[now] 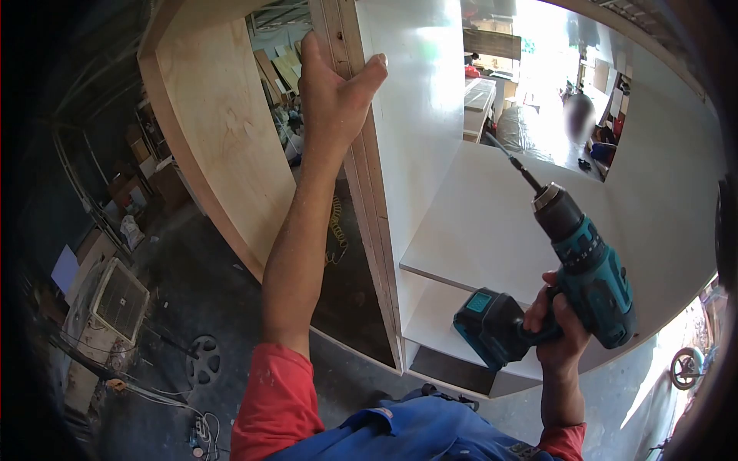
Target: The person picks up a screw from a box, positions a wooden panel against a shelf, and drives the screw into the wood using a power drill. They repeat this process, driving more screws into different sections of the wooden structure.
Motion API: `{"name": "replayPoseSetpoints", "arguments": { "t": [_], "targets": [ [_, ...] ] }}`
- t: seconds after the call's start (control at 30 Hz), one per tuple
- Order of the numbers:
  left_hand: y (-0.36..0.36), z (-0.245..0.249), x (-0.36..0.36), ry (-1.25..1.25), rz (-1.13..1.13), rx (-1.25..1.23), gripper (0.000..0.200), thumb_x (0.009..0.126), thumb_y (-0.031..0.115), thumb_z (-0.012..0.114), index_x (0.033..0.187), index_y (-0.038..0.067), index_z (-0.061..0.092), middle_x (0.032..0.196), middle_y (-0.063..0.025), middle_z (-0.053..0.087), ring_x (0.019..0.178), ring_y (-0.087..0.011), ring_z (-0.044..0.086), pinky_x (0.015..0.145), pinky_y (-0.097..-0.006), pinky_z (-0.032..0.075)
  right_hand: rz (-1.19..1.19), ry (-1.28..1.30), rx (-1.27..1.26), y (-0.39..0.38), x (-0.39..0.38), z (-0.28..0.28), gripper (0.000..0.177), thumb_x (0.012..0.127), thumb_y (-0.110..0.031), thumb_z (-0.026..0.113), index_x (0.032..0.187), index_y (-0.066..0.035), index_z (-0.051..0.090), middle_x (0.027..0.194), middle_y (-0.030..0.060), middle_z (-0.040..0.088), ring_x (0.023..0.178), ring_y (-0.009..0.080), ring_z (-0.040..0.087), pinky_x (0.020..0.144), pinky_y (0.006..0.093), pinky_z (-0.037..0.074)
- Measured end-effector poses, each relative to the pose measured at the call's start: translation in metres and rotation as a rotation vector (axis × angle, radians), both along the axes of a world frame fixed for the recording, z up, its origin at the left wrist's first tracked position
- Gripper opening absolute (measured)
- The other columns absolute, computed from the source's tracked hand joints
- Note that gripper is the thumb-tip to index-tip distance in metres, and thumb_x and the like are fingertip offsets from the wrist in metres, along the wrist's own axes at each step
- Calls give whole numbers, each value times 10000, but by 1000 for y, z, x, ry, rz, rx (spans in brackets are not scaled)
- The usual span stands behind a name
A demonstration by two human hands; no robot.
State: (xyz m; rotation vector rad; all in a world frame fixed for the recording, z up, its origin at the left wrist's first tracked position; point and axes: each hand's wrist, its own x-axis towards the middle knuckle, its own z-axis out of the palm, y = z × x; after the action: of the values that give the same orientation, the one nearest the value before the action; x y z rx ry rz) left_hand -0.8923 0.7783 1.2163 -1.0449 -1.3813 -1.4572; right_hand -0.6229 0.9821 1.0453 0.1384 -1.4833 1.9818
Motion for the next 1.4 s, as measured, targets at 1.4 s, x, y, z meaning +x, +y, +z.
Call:
{"name": "replayPoseSetpoints", "arguments": {
  "t": [1.4],
  "targets": [
    [-12, 0, -6, -277, -717, 57, 583, 906, 287, 681, 1390, 61, 447, 1243, -88, 569, 1138, -174, 556, 1008, -324, 436, -54, 64, 253, 34, -56, 96, 388, 847, -187, 642, 1119, 87, 616, 647, 81, 565, 484, 136, 527, 488, 256, 451]
  ]
}}
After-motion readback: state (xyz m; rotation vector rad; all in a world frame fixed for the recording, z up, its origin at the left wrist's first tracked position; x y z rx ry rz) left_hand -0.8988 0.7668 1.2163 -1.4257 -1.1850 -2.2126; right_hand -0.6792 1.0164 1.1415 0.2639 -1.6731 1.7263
